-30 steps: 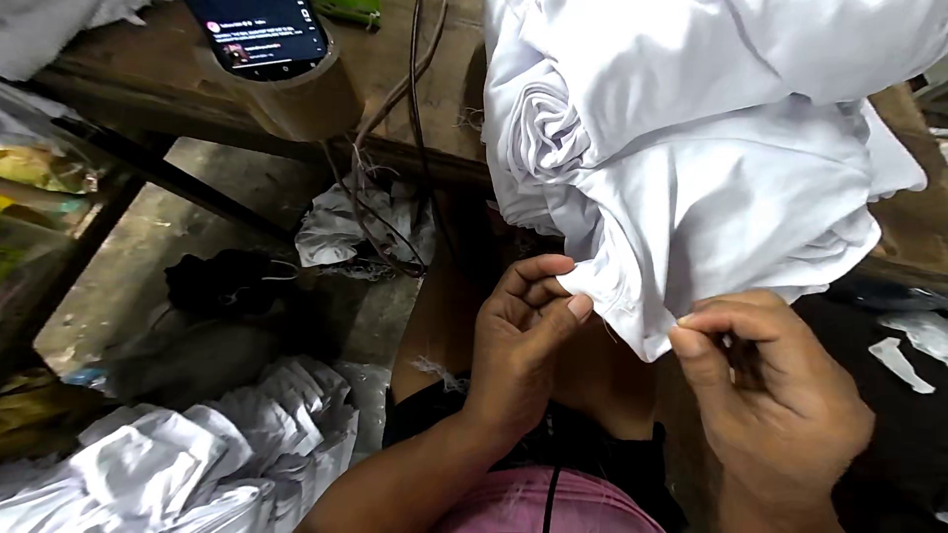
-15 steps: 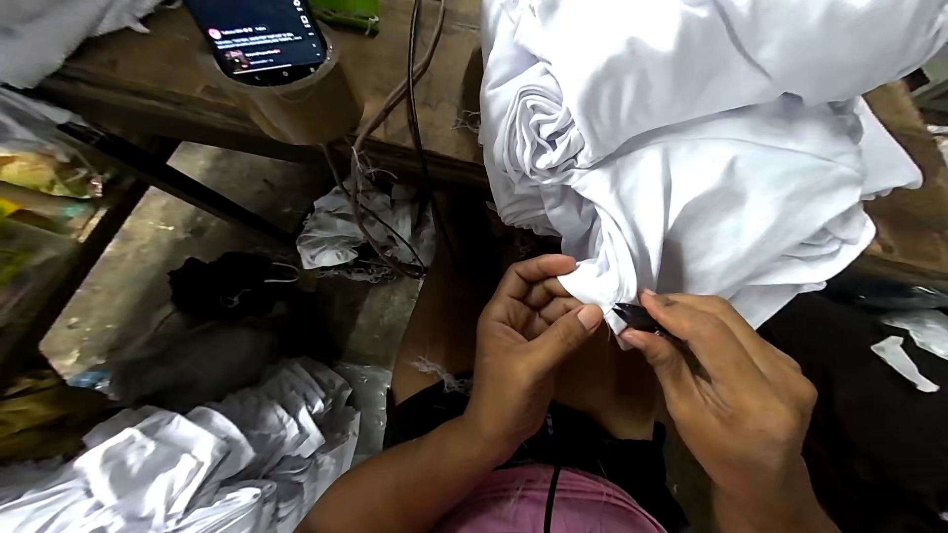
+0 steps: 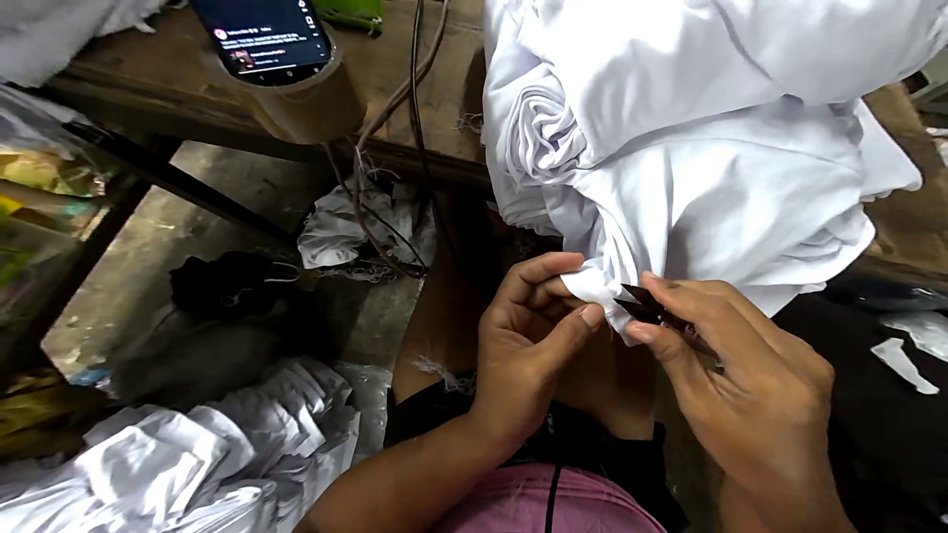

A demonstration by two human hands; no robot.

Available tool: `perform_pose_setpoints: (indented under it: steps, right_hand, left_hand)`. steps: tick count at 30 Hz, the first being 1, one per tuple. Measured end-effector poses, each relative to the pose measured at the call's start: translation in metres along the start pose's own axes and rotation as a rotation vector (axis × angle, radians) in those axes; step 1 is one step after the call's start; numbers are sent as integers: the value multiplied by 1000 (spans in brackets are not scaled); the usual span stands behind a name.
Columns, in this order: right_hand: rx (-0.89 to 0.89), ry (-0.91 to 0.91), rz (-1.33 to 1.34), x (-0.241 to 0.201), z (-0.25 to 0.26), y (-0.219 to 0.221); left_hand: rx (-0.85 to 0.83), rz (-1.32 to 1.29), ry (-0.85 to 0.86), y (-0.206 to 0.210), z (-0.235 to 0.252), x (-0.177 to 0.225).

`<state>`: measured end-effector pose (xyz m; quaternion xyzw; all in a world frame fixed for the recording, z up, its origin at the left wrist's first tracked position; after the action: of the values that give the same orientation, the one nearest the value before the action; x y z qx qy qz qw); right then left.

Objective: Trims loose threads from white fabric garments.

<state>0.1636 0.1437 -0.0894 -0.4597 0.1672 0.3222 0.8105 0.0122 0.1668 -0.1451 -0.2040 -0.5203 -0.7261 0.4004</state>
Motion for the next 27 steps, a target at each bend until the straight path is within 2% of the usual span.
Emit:
perform_pose_setpoints:
  steps: [9, 17, 20, 25, 27]
  right_hand:
    - [23, 2, -2, 1, 6, -2]
    - [72, 99, 168, 17, -2, -13]
    - [77, 19, 193, 14, -11, -7]
    - [34, -105, 55, 12, -21, 11]
    - [60, -120, -4, 17, -23, 12]
  left_hand:
    - [-15, 22, 16, -2, 0, 1]
    - [67, -80, -214, -3, 1, -4]
    - [89, -158, -268, -3, 1, -5]
    - [97, -203, -313, -5, 2, -4]
    - [37, -169, -290, -5, 0, -6]
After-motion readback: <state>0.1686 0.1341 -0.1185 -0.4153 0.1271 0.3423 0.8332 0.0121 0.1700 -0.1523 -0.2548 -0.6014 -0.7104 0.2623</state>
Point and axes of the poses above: each hand's wrist, its own z-axis towards the middle knuckle, its own y-axis out of the palm, x = y × z, the point moved 5 cm from there along z, towards the middle knuckle, and after that the axes turned 13 degrees about y, right-handed, at the moved point
